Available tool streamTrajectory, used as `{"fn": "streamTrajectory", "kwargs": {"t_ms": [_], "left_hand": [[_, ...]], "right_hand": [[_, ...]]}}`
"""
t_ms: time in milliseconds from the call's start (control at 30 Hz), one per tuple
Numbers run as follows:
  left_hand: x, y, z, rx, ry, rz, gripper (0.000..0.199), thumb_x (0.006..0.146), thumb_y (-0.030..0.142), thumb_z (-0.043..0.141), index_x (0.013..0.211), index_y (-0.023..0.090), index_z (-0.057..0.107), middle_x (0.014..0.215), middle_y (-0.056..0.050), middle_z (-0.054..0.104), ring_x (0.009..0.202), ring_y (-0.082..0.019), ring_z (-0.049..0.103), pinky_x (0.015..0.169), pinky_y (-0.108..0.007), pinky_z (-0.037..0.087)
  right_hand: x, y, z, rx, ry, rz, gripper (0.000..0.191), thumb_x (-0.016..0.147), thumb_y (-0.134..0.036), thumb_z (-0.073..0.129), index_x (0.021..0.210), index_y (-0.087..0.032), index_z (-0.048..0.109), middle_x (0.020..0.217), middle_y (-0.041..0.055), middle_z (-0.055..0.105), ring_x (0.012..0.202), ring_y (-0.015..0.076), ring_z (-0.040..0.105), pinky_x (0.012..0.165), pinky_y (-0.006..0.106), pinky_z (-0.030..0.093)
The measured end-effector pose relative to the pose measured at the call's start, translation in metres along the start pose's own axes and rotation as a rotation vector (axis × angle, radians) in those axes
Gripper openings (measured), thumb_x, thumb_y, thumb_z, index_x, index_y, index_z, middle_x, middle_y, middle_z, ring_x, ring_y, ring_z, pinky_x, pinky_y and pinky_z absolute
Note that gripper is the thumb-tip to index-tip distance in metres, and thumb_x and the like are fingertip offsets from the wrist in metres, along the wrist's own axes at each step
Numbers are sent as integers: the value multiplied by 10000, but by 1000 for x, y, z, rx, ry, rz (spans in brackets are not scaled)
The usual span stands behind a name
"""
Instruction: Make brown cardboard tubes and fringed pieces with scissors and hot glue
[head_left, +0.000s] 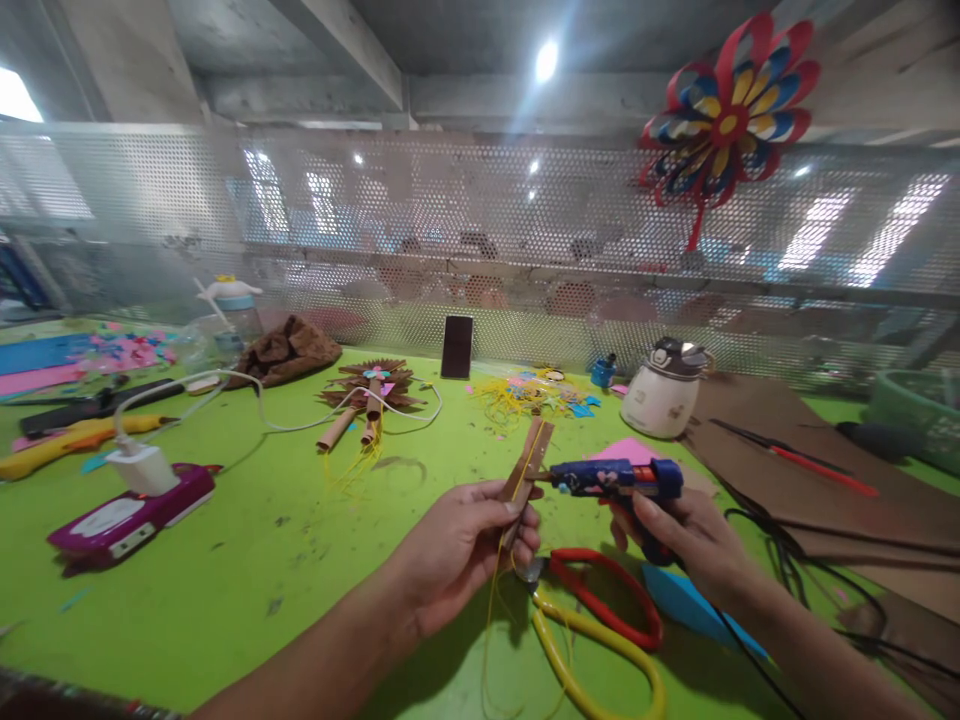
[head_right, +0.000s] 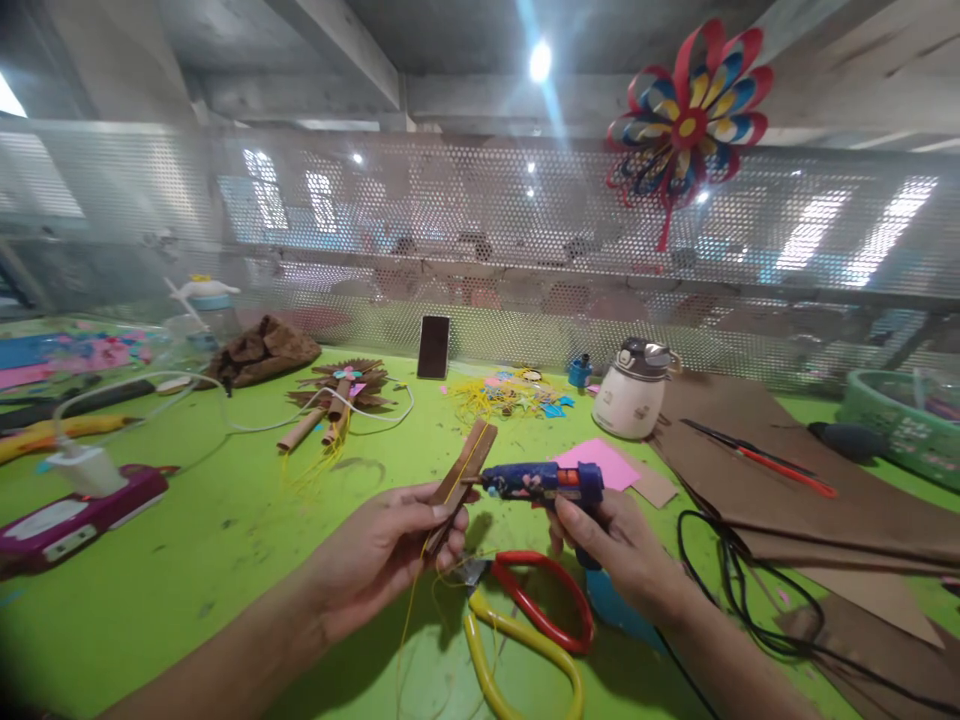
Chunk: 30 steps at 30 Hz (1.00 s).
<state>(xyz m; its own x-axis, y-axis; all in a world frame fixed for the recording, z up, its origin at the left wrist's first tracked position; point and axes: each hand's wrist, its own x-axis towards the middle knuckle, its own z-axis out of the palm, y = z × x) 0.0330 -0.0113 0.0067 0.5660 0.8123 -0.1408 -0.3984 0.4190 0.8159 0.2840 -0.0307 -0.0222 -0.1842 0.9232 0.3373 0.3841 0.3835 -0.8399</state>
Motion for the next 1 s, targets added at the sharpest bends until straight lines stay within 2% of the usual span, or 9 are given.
{"fn": "streamTrajectory", "kwargs": {"t_ms": [100, 267, 467, 600, 867, 1000], "left_hand": [[0, 0, 1, 10, -17, -6, 141, 796, 71, 522, 898, 36, 613, 741, -96, 602, 614, -127, 574, 586, -240, 443], [-1, 2, 3, 4, 10, -14, 139, 814, 52, 488, 898, 49, 599, 759, -88, 602, 611, -117, 584, 597, -231, 470], [-2, 1, 2, 43, -16, -33, 118, 847, 105, 499, 928, 69, 575, 816, -85, 592, 654, -150, 634, 577, -234, 492], [-2, 1, 3, 62, -28, -40, 128, 867, 120, 478, 966, 82, 550, 838, -76, 579, 676, -173, 654, 554, -245, 505], [-3, 4, 7, 61, -51, -56, 166, 825, 74, 507, 983, 59, 559, 869, -101, 577, 750, -203, 662, 667, -291, 524], [-5, 7, 9, 34, -74, -40, 145, 781, 53, 547, 922, 50, 578, 897, -121, 584, 776, -224, 663, 704, -320, 528]], "right_hand": [[-1, 0, -1, 5, -95, -3, 414, 918, -446, 429, 706, -150, 626, 632, 26, 565, 564, 129, 471, 511, 246, 343], [0, 0, -5, 23, -57, -3, 399, 921, -440, 426, 727, -148, 618, 656, 32, 579, 588, 140, 495, 525, 251, 349], [-1, -4, -3, -32, -95, 1, 417, 925, -448, 411, 757, -143, 640, 669, 35, 582, 601, 140, 485, 528, 253, 340], [1, -8, -4, -80, -57, -38, 444, 918, -457, 413, 697, -141, 632, 625, 33, 573, 562, 134, 474, 506, 253, 336], [0, -6, -4, -63, -93, 13, 453, 899, -481, 440, 659, -145, 625, 601, 24, 548, 525, 126, 461, 472, 246, 339], [1, -3, -6, 53, -48, 33, 428, 898, -479, 446, 673, -150, 602, 606, 41, 576, 567, 158, 531, 507, 266, 398]]}}
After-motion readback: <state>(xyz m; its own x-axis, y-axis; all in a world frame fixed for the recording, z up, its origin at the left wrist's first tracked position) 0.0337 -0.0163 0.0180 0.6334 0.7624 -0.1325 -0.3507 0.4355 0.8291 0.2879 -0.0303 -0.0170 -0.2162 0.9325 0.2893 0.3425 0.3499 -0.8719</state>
